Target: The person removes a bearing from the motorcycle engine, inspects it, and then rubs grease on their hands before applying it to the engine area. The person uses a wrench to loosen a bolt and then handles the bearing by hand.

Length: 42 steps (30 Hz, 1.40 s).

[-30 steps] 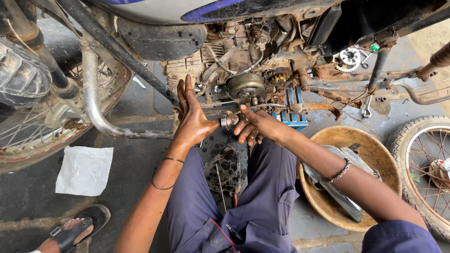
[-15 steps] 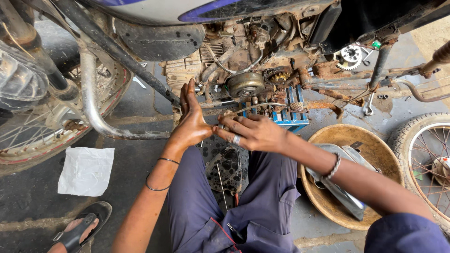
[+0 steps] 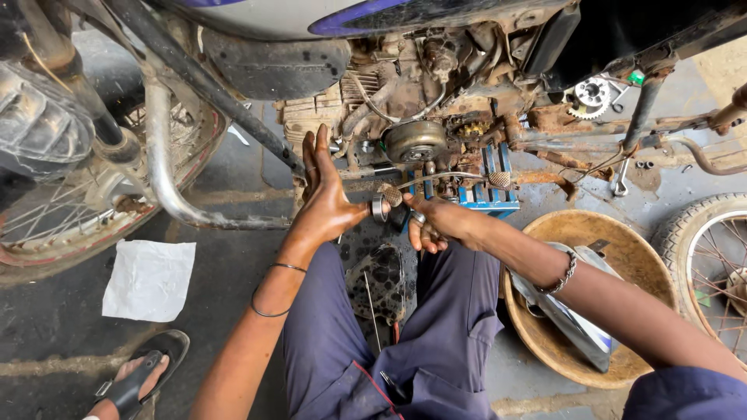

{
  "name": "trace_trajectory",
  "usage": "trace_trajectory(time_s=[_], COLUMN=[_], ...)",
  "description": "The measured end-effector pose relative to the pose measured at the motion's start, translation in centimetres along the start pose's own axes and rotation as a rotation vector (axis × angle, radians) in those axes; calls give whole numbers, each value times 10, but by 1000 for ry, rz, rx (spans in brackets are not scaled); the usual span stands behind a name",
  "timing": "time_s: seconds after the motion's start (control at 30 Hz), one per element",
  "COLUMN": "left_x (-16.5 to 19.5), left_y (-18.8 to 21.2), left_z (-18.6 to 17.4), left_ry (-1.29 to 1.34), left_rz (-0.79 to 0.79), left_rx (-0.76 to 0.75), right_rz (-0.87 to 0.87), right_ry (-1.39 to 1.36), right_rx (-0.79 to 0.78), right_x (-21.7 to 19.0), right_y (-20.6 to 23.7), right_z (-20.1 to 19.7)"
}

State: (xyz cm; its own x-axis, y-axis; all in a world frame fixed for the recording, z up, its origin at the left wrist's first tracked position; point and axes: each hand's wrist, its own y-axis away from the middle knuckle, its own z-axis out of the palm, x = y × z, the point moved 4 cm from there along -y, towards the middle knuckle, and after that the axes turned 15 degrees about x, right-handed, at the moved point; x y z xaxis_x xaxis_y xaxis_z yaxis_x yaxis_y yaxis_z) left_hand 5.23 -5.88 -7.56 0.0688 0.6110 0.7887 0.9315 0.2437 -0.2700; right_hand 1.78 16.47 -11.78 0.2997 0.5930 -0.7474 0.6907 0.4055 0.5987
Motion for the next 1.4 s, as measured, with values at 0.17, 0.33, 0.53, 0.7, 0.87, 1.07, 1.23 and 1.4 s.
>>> trace_trajectory(time_s=[0.17,0.33,0.53,0.7,0.87,1.07,1.23,1.4], left_x=[4,9,1,-15,-23,-11,-15,-7], left_y=[2,5,12,10,12,4,5,4], left_z=[3,5,7,15,20,6,7,6], left_ry=[37,-6,-37,119,68,41,15,50], left_rz=[97,115,-10,31,-67,74,22,98], left_rx=[24,30,-28,-105,-146,-23,-54,-15], right_rz=[52,109,-111,-1739,-1478,115,62,76], right_ry=[-79,-311,-363,832,705,-73,-14,-104], right_rx=[-7,-47,112,573,342,-149,-25,-28], right_x=[-17,-26,-35,-53,-34,29,13,-14], right_y=[19,23,29,74,38,-7,0,21], right_z=[1,13,25,19,7,15,-2,-3])
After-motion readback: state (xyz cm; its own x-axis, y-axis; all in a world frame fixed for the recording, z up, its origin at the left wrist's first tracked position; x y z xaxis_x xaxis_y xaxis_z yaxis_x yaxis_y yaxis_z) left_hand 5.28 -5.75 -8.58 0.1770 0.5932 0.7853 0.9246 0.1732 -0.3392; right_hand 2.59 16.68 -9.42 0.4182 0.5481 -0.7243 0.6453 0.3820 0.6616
